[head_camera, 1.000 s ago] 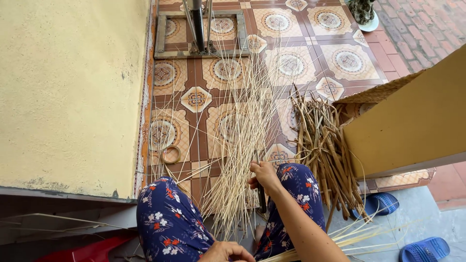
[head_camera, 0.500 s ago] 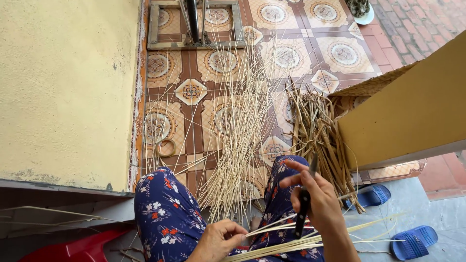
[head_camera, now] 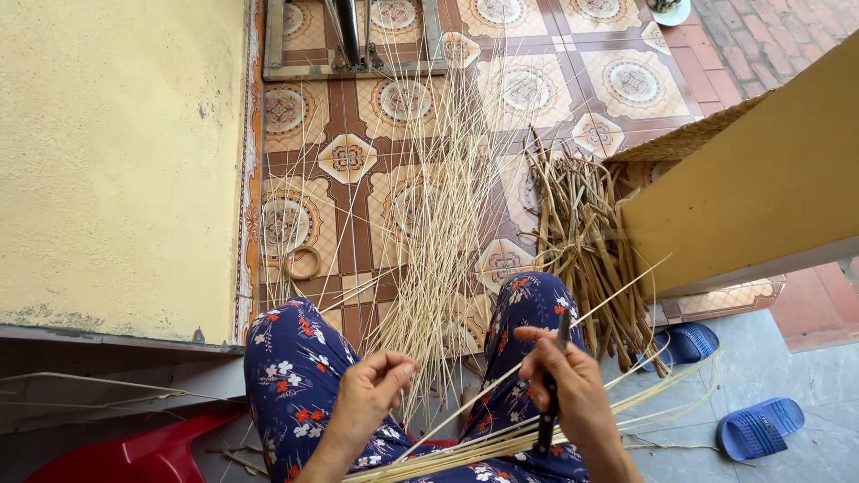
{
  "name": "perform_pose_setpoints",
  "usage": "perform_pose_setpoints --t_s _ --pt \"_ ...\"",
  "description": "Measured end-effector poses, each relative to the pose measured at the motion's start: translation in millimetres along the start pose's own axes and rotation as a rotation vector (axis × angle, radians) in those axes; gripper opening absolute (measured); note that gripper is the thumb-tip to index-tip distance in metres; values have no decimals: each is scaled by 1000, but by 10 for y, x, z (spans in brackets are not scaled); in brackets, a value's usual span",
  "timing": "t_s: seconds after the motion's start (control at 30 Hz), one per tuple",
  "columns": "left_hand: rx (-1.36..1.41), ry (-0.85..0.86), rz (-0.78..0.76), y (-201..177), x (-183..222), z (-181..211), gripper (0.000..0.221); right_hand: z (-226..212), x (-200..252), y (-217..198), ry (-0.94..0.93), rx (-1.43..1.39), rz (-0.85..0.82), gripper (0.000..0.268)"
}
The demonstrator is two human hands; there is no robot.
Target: Preparing thin bamboo strips by scraping them with a handheld knife to refine them for weaving.
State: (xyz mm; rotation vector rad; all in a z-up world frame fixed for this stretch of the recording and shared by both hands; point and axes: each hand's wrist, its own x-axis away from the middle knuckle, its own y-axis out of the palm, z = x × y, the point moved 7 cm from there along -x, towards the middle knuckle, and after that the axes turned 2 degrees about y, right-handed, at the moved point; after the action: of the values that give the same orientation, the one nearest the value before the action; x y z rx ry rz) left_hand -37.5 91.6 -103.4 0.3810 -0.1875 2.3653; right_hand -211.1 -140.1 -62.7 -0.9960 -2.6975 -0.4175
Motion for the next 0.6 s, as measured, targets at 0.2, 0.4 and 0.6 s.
perform_pose_setpoints --t_s 0.2,0.4,0.6 --pt "245 -13 -25 -28 -327 732 22 252 -9 520 150 2 -168 37" --pt "578 -36 -133 386 -746 848 22 352 35 1174 302 92 -365 37" --pt "383 18 -31 425 -761 881 32 459 -276 1219 248 -127 -457 23"
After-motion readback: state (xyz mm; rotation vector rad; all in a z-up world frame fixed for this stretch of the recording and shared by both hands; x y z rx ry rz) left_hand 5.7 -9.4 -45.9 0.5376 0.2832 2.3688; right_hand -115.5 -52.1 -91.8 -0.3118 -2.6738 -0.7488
